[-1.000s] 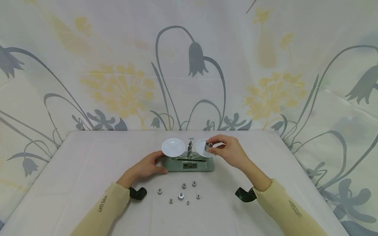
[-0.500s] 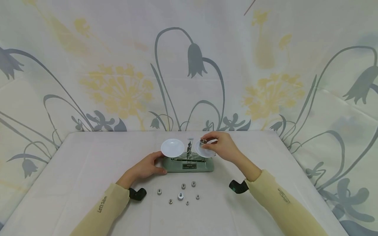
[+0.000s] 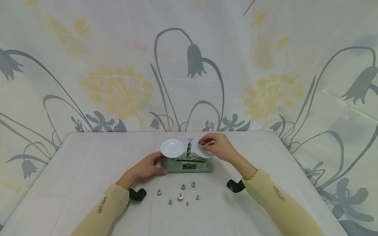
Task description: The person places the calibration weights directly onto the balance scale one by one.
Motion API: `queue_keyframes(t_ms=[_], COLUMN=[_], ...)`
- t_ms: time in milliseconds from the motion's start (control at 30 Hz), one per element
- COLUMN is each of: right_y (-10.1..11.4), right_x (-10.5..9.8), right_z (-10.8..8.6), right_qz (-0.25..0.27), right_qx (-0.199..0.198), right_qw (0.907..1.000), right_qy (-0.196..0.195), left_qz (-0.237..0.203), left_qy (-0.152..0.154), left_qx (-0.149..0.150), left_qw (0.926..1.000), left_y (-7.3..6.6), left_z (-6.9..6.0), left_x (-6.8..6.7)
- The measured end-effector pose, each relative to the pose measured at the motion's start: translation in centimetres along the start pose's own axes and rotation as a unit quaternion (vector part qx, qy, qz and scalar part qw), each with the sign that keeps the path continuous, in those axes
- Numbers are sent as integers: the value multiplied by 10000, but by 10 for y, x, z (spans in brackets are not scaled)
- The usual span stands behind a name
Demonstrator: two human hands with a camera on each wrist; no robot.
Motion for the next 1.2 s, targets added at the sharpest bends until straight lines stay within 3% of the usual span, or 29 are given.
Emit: queue_keyframes(t_ms=[533,1200], right_y=[-1,2], right_x=[-4,-20], right_z=[-1,-13], right_qz=[106,132], right_qx=[160,33], right_qw=[9998,9997], right_qy=[61,-203], left_qz=[-31,17], left_qy=[-10,-12], left_qx=[-25,-20], left_qw=[10000,10000], left_y=[-1,-1], left_z=[0,0], left_x=[0,0])
Point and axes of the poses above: each hand's wrist, its own z-axis towards the middle knuckle, its own x-axis out of the palm, y = z × x, the point moved 7 cm from there along z, towards the middle knuckle, and after that the axes turned 10 degrees about -y, right-handed, at the moved point
